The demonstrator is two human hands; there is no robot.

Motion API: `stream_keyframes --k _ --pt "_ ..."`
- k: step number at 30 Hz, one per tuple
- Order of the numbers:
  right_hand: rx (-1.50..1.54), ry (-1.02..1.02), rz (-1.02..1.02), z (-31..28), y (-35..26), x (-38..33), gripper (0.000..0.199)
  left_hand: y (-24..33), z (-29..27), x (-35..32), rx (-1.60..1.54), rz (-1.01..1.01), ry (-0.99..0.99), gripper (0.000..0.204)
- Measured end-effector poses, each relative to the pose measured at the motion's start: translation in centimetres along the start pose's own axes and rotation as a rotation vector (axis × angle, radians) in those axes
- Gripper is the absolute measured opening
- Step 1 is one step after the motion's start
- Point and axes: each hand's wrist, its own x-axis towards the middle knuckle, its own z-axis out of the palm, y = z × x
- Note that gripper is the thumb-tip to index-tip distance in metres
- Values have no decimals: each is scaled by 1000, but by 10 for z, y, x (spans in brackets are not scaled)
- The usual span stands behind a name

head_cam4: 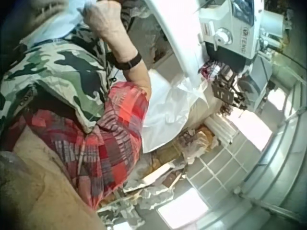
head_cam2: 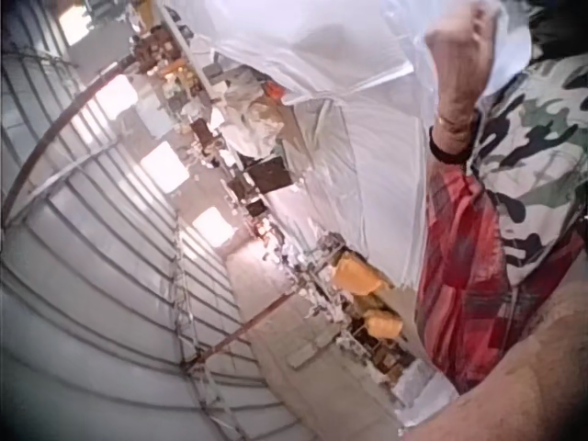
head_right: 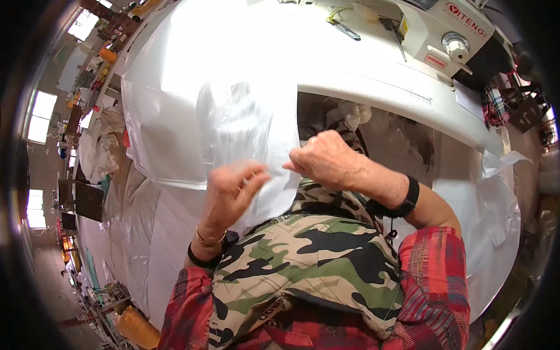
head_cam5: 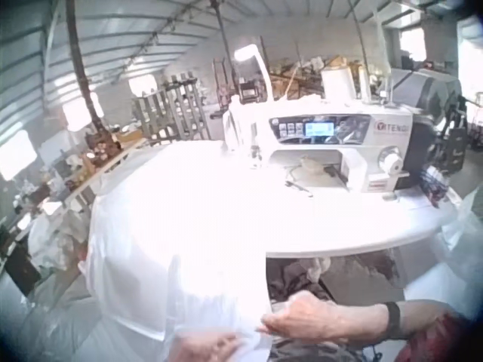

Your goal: Sewing large white plastic sheets together using an industrial sewing machine.

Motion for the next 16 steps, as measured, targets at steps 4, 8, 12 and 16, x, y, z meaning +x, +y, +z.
stream_keyframes --k 4,8,12,16 --pt "-60 -166 124 4 -7 -6 32 -17 13 23 461 138 356 14" --pt "229 286 28 -7 -19 -8 32 -42 12 18 79 4 308 8" --pt "770 310 156 -10 -31 10 28 -51 -4 13 -247 2 368 11" --pt "1108 190 406 11 -34 30 39 -42 -4 10 -156 -129 412 12"
